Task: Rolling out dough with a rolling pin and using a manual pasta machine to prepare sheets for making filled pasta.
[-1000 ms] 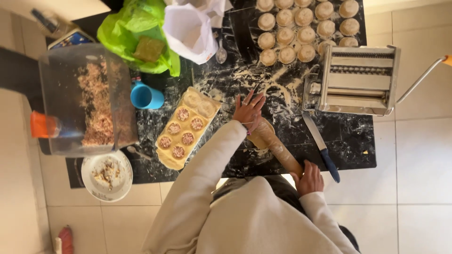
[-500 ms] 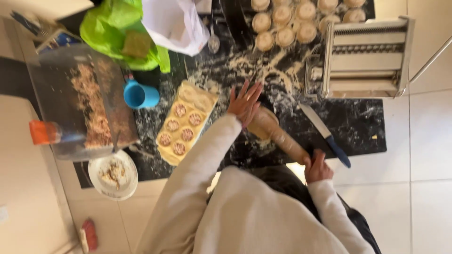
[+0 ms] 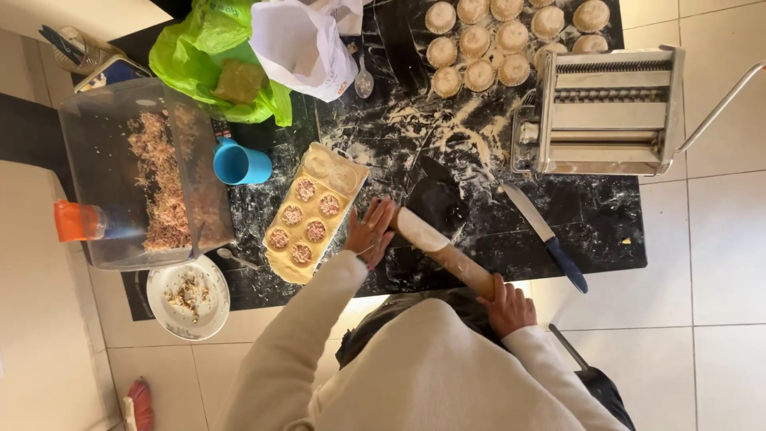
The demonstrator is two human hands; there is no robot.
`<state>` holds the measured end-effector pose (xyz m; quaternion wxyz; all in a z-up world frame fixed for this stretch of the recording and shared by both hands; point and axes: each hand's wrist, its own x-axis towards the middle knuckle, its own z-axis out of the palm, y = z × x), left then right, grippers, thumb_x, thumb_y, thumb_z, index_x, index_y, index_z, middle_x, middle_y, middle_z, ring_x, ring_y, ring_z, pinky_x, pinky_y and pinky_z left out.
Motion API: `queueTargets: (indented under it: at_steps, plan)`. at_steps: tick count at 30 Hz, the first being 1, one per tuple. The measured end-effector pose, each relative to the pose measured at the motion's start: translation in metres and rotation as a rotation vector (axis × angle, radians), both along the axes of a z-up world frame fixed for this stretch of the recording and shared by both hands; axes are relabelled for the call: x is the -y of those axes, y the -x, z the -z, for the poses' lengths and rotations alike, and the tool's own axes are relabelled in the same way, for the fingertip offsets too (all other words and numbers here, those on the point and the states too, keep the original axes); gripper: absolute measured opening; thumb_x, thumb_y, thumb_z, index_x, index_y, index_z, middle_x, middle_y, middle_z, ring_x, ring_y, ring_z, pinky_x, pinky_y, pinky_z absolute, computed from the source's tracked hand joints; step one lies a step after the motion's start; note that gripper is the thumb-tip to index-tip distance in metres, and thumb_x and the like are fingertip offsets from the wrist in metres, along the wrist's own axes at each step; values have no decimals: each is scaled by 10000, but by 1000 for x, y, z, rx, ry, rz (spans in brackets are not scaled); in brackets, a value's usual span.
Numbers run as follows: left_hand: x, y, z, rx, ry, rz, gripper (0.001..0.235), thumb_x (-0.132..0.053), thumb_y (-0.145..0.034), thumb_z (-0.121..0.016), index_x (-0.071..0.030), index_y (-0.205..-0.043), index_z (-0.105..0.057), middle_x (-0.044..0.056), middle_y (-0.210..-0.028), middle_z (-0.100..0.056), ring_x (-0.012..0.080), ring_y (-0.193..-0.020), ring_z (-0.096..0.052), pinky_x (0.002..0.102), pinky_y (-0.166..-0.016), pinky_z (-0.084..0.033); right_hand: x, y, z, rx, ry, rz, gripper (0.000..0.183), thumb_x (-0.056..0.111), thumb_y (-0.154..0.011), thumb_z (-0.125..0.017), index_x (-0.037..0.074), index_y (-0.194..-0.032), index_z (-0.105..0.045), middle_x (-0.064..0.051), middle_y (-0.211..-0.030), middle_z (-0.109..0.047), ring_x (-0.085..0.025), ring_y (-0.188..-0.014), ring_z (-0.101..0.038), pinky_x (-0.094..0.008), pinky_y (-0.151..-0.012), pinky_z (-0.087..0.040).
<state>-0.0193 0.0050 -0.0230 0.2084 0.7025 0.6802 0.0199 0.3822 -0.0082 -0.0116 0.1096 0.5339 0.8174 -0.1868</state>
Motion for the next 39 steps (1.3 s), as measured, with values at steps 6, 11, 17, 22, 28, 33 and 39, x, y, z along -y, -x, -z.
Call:
queueTargets:
  at_steps: [6, 11, 17, 22, 28, 33, 39]
  plan:
    - [-40, -9, 4, 5, 48, -31, 686, -311, -1040, -480, -183, -1650, -192, -17, -1732, -136, 265, -1600, -99, 689, -1219, -66, -41, 14, -47, -183, -157, 129, 731, 527, -854, -636, 53, -1396, -510, -175, -1179, -640, -350, -1043, -622, -467, -756, -532]
    - [-128, -27, -47, -2, 151, 31, 625, -352, -1084, -376, -252, -1653, -136, -82, -1728, -102, 260, -1598, -34, 668, -1221, -4, -81, -9, -15, -219, -478, 108, 631, 510, -889, -630, 96, -1357, -540, -138, -1259, -624, -332, -1137, -595, -487, -919, -530]
    - [-199, -49, -57, -35, 190, 87, 606, -442, -1087, -247, -285, -1647, -77, -111, -1715, -85, 237, -1587, 4, 645, -1237, 51, -100, -9, -34, -393, -339, -25, 670, 524, -798, -781, 124, -1309, -615, -104, -1108, -661, -307, -934, -694, -425, -782, -580]
    - [-222, -60, -37, -28, 174, 91, 619, -512, -1084, -202, -309, -1647, -45, -117, -1728, -65, 220, -1598, 21, 653, -1248, 57, -110, 2, -48, -286, -188, 21, 773, 521, -698, -839, 108, -1319, -637, -128, -983, -691, -359, -841, -710, -461, -684, -586]
    - [-206, -83, -63, 46, 16, -92, 737, -607, -1049, -133, -209, -1654, 6, 9, -1740, 5, 274, -1593, 22, 639, -1233, 24, -122, -15, -24, -632, 95, 137, 789, 455, -766, -848, 61, -1390, -569, -164, -872, -729, -291, -719, -734, -395, -643, -583]
    - [-132, -107, -22, 159, -113, -227, 834, -613, -1040, -152, -86, -1662, 25, 115, -1745, 1, 347, -1594, 6, 637, -1247, -6, -118, -13, -24, -859, 1006, 891, 589, 321, -829, -745, 45, -1328, -599, -124, -697, -599, -181, -434, -519, -334, -381, -425]
    - [-90, -112, 33, 3, -16, -39, 830, -546, -1038, -359, -92, -1656, -40, 121, -1737, -60, 360, -1597, -25, 680, -1206, -76, -112, -14, -22, -1110, 1139, 971, 453, 395, -875, -662, 57, -1162, -566, -114, -711, -579, -168, -412, -488, -306, -363, -379]
